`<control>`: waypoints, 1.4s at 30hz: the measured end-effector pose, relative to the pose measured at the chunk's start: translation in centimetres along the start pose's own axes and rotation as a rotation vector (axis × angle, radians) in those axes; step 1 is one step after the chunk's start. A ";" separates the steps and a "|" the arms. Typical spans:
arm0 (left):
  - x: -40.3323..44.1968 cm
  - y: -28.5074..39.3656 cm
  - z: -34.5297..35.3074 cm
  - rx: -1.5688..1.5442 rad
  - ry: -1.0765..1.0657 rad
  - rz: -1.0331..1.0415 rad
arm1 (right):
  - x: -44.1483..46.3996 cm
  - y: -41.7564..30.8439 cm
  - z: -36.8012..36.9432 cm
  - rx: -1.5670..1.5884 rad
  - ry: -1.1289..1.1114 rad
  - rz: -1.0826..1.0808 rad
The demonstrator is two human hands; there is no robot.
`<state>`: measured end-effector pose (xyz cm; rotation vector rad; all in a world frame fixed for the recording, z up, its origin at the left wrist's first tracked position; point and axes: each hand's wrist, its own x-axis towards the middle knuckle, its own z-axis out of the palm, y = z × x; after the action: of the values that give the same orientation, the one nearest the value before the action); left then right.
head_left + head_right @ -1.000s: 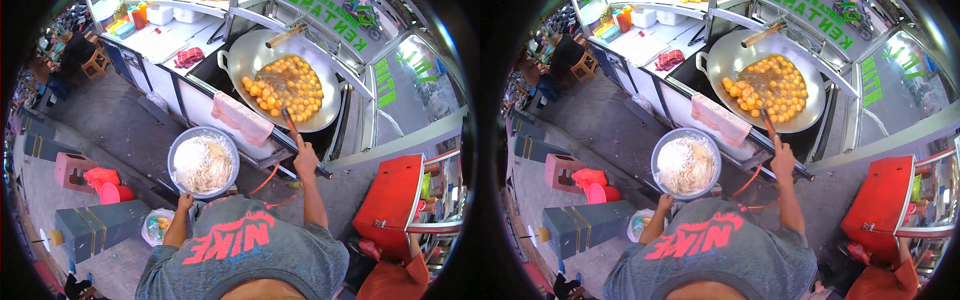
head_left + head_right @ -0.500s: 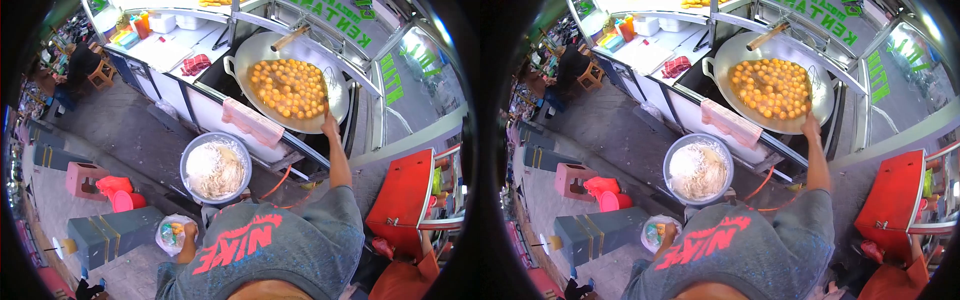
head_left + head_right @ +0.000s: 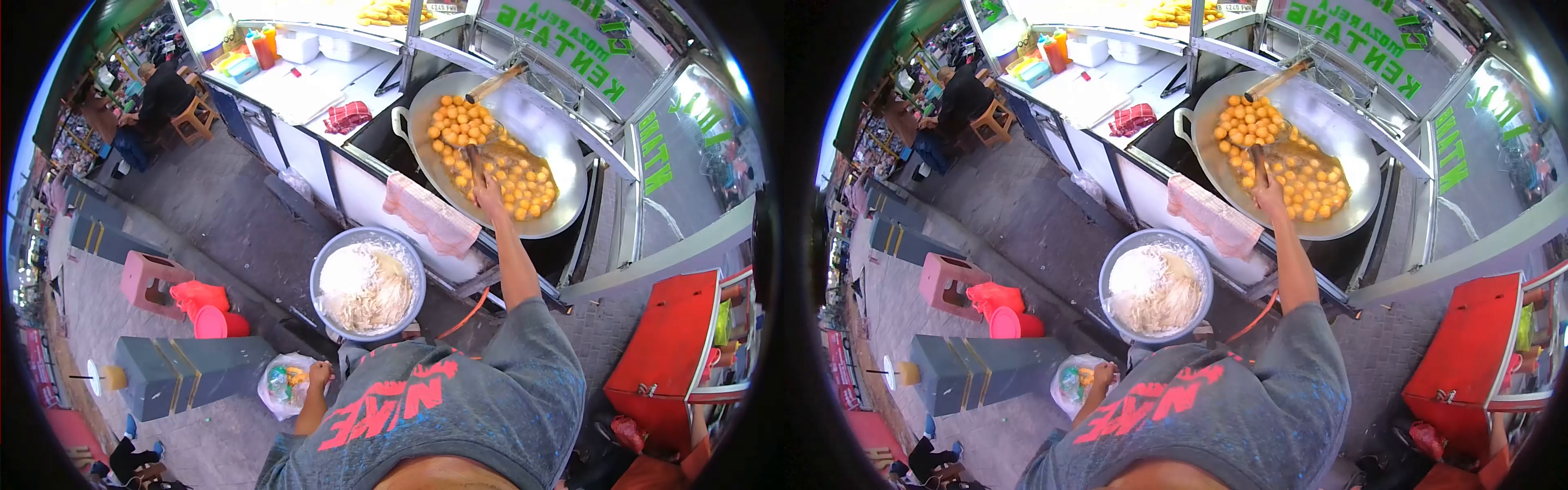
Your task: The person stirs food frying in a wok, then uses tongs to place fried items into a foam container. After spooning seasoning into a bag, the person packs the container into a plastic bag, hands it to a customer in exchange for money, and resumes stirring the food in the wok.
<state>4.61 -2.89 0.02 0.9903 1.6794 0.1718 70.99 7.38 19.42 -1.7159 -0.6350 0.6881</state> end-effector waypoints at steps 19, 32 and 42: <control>4.1 5.3 2.9 0.152 -0.147 0.080 | -20.0 -1.0 -14.6 -1.401 0.432 -0.178; 0.9 -5.9 -1.5 0.270 -0.192 0.088 | 1.3 8.1 -11.0 -0.707 0.369 0.031; -1.0 -2.2 0.3 -0.049 -0.027 -0.048 | 1.3 0.0 0.6 0.261 0.012 0.163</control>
<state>3.75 -5.10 -0.61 0.9109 1.6648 0.1664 71.43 8.69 19.19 -1.5372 -0.3804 0.8359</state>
